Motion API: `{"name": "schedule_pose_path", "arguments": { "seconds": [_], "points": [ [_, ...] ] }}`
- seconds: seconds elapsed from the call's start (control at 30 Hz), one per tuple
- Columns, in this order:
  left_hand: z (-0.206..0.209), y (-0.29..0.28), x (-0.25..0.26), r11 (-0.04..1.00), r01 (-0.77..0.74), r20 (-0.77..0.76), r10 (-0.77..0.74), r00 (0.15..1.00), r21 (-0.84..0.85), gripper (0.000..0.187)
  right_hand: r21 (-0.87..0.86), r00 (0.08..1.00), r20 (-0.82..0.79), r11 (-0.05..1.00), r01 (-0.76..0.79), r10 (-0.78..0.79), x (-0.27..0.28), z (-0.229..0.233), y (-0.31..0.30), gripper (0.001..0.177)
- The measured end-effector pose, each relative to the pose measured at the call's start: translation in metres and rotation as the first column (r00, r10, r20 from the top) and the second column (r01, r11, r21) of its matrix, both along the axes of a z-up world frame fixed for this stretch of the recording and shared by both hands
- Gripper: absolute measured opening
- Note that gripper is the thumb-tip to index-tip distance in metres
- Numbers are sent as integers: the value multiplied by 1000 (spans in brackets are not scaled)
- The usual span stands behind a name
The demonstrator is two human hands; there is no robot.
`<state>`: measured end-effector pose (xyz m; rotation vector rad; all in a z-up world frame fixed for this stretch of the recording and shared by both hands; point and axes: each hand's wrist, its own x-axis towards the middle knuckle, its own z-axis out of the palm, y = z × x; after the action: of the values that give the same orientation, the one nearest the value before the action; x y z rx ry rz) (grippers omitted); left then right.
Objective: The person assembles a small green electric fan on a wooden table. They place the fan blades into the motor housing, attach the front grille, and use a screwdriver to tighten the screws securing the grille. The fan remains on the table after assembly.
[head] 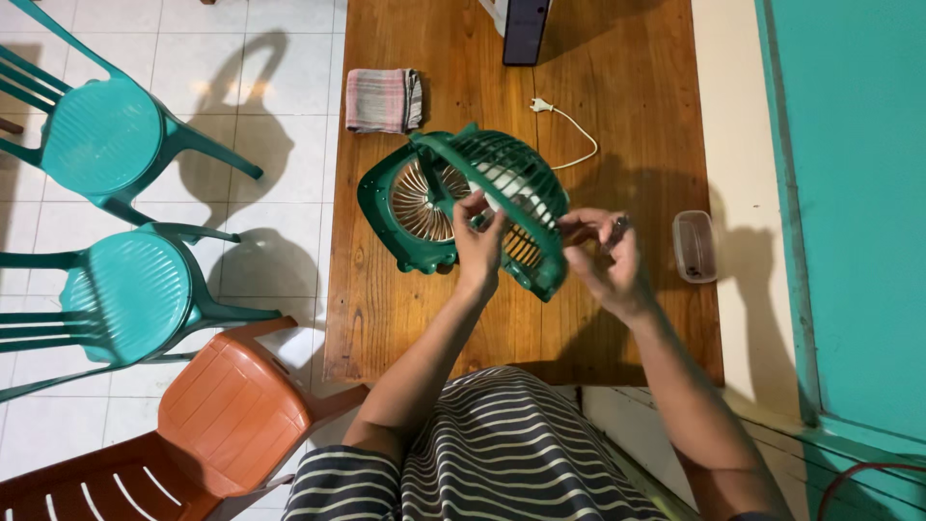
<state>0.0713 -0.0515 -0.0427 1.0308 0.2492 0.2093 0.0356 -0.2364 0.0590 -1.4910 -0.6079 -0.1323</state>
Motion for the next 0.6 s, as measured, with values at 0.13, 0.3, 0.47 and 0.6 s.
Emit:
{"name": "schedule_pose_path", "arguments": {
  "seconds": [0.13, 0.3, 0.47, 0.6],
  "points": [
    [-11, -6, 4, 981, -54, -22, 59, 998, 188, 40, 17, 988, 131, 997, 75, -77, -18, -11, 10, 50],
    [-8, -13, 4, 998, 53, -62, -54, 997, -19, 47, 126, 936, -147, 933, 337, -319, -22, -34, 13, 34],
    [20, -7, -2, 960, 138, 99, -166, 981, 246, 50, 324, 888, -243, 831, 453, -389, 0, -34, -2, 40],
    [45, 2, -14, 717, -38, 226, -169, 959, 696, 55, 424, 895, -330, 801, 424, -299, 9, -19, -7, 44]
  ]
}}
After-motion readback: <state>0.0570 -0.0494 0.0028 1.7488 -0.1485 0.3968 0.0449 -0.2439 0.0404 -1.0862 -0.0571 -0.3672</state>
